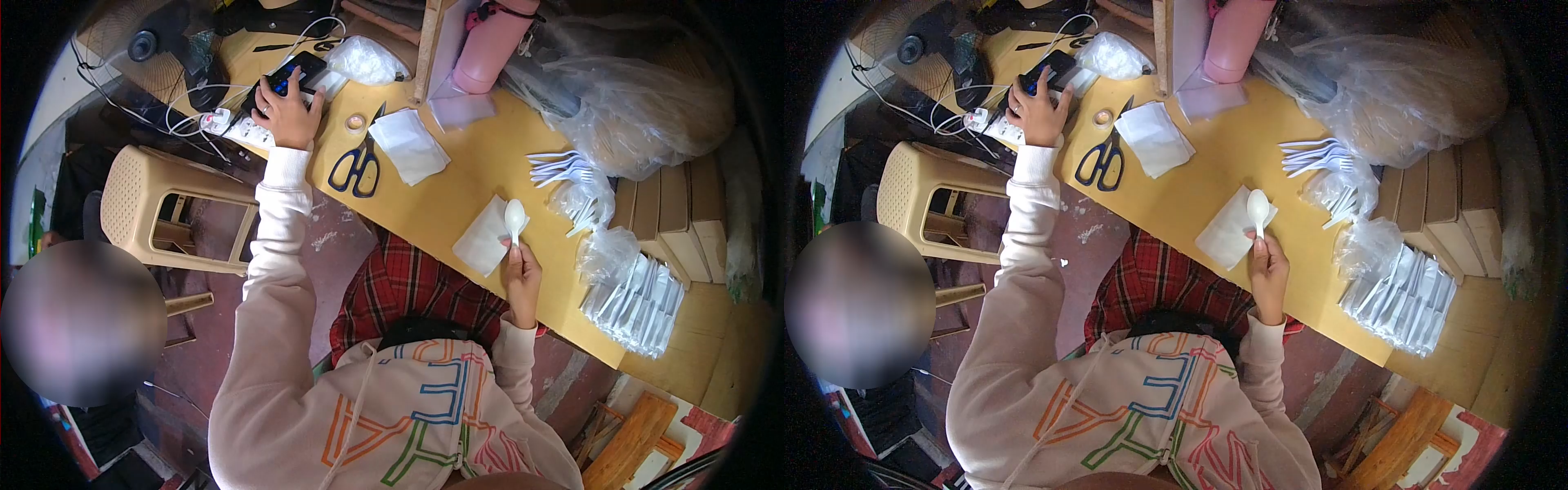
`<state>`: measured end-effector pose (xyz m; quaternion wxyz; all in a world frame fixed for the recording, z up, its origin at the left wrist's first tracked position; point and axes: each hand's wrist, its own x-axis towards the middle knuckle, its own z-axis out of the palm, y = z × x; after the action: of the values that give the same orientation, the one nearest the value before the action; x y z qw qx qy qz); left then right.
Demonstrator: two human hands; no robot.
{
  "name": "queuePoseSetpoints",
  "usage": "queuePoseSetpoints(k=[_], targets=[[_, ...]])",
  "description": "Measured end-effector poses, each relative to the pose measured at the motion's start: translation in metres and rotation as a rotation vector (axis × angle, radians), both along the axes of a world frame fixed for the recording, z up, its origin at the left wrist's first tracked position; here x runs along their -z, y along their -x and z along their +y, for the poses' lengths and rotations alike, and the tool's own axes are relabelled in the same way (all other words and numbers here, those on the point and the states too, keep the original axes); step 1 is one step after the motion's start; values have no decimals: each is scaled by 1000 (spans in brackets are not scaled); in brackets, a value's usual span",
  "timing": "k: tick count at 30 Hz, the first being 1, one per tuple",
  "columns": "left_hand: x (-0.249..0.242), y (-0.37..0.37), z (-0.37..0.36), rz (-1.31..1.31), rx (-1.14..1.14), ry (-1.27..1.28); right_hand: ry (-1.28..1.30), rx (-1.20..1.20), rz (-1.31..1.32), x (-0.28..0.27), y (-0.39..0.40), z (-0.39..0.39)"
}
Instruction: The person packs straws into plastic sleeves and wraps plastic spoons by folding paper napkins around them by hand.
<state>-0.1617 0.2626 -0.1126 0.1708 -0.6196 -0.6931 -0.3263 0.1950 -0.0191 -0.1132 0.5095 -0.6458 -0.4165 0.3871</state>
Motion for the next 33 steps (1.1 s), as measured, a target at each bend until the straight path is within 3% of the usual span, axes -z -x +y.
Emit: queuePoseSetpoints(k=[8, 11, 33], targets=[[-1, -2, 1, 50, -26, 33, 34, -3, 98, -4, 1, -1], [-2, -1, 0, 55, -38, 35, -18, -7, -16, -2, 1, 0], [0, 6, 7, 43, -12, 64, -53, -38, 10, 7, -2, 0]])
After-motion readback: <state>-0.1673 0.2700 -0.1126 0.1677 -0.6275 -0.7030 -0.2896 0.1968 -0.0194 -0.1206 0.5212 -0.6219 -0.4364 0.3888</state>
